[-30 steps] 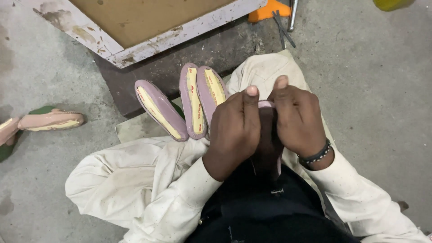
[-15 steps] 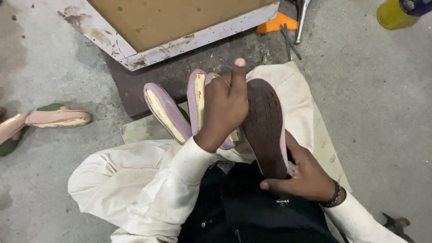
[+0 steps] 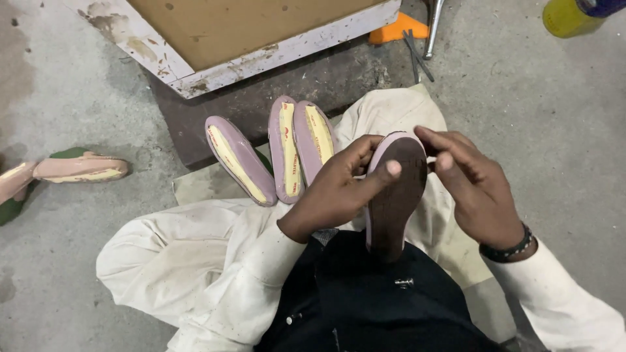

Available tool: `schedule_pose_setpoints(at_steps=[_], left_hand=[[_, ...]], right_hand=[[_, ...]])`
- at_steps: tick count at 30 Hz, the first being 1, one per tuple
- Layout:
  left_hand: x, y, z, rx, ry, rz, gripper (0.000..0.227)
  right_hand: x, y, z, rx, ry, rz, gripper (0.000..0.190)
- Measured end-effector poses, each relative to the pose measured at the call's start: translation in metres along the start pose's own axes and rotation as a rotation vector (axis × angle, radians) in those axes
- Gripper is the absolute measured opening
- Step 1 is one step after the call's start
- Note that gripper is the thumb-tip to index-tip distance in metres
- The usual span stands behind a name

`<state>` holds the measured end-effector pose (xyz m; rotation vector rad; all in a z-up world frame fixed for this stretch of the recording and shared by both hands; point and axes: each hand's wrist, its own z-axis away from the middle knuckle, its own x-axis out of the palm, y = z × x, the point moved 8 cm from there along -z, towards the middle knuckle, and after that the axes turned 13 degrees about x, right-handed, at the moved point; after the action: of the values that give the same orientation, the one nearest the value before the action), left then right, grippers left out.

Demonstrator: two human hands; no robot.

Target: Attaching rubber soles to shoe uppers by heating the components and manually pressing them together to bond the adhesive.

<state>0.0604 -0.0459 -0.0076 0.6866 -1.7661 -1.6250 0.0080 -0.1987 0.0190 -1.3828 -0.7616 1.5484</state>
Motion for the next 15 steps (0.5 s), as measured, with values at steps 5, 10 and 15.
schedule_pose_setpoints(at_steps=[5, 10, 15], left_hand=[[0.006, 0.000, 0.002, 0.015, 0.086, -0.031, 0.029], [-0.001, -0.017, 0.010, -0.042, 0.161, 0.143, 0.027], [-0.017, -0.026, 0.009, 0.078, 0.182, 0.059, 0.023]], right_hand=[[0.008, -0.017, -0.018, 0.055, -0.023, 0.113, 0.031], [0.010, -0.009, -0.020, 0.070, 0.006, 0.033, 0.027], [0.029, -0.012, -0.023, -0.014, 0.021, 0.100, 0.028]])
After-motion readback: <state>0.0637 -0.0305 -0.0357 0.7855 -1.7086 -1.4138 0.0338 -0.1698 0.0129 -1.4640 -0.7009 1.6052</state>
